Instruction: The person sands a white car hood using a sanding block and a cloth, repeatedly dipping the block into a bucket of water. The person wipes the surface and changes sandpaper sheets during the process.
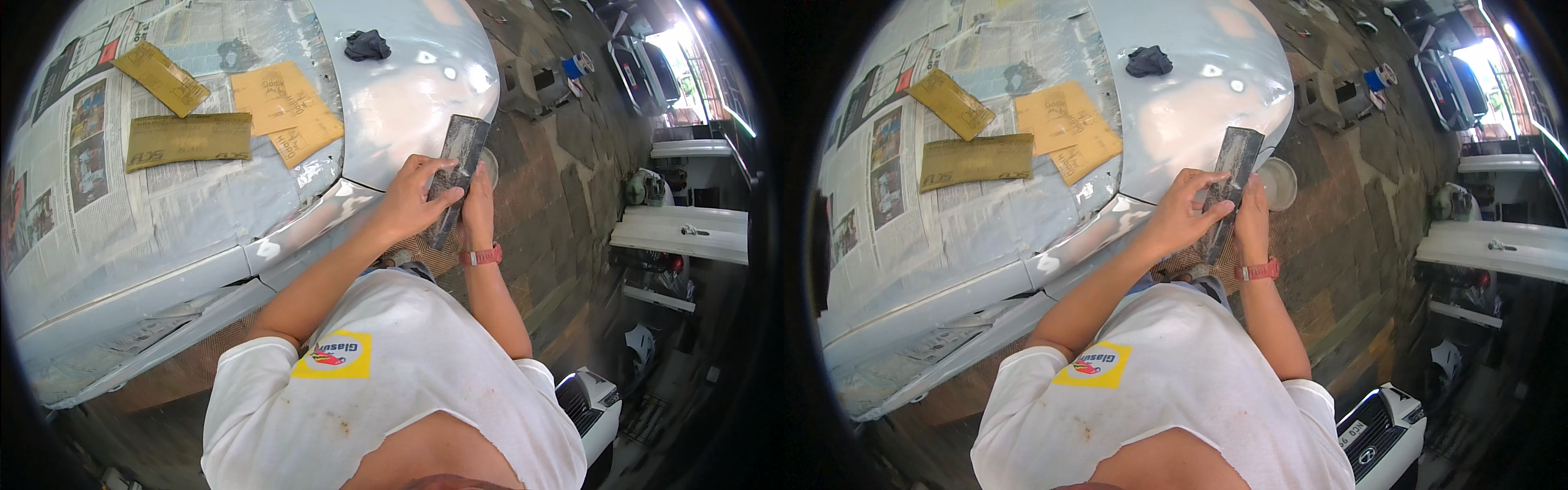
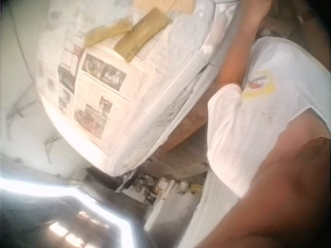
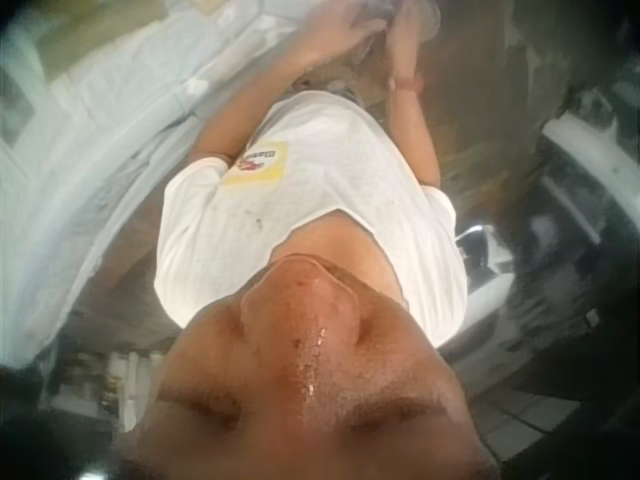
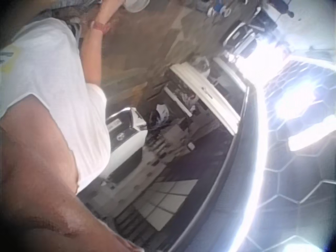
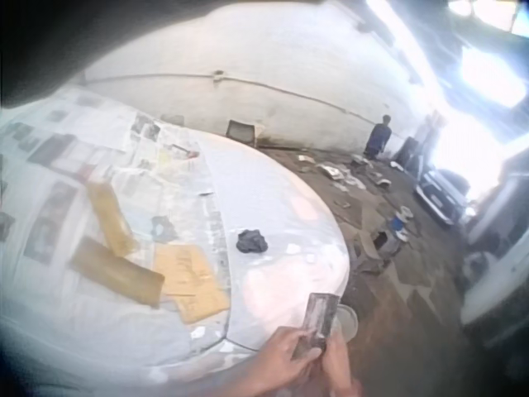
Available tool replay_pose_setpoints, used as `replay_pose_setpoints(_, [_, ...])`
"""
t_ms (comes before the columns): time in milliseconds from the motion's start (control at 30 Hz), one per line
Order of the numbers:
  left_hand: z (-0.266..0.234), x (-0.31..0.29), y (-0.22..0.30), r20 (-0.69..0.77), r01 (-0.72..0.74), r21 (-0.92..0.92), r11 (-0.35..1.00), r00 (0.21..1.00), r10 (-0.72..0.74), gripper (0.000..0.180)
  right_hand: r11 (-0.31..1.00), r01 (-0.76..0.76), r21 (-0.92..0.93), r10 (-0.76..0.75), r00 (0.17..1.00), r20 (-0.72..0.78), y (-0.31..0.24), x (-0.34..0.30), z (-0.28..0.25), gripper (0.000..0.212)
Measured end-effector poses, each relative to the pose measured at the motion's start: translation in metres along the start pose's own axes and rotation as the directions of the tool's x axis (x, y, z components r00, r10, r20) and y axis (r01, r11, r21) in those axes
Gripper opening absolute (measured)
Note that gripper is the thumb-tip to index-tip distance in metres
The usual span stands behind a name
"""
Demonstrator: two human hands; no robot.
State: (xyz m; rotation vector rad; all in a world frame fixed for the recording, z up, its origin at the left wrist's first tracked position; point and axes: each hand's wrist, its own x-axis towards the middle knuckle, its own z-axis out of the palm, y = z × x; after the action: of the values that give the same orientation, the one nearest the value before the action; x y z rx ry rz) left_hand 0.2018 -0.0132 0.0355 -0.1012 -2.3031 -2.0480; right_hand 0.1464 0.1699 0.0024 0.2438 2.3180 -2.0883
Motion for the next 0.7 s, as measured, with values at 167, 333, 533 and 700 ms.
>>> replay_pose_setpoints(167, [-0.005,0.000,0.004,-0.065,0.029,0.005,1.000,0.997,-0.029,0.062,0.976,-0.107,0.188,0.067,0.976,0.209,-0.030,-0.019,0.019,0.045])
replay_pose_setpoints(333, [-0.005,0.011,-0.004,0.018,0.098,-0.253,0.963,0.995,-0.097,0.062,0.989,-0.113,0.094,0.089,0.969,0.230,-0.034,-0.018,0.016,0.039])
replay_pose_setpoints(533, [0.000,0.022,-0.018,-0.015,0.055,-0.371,0.927,0.998,-0.065,0.059,0.987,-0.156,0.038,0.146,0.971,0.191,-0.040,-0.016,0.013,0.042])
replay_pose_setpoints(700, [0.001,0.031,-0.025,0.092,0.099,-0.491,0.866,0.994,-0.062,0.049,0.985,-0.159,0.071,0.146,0.976,0.164,-0.056,-0.020,0.016,0.042])
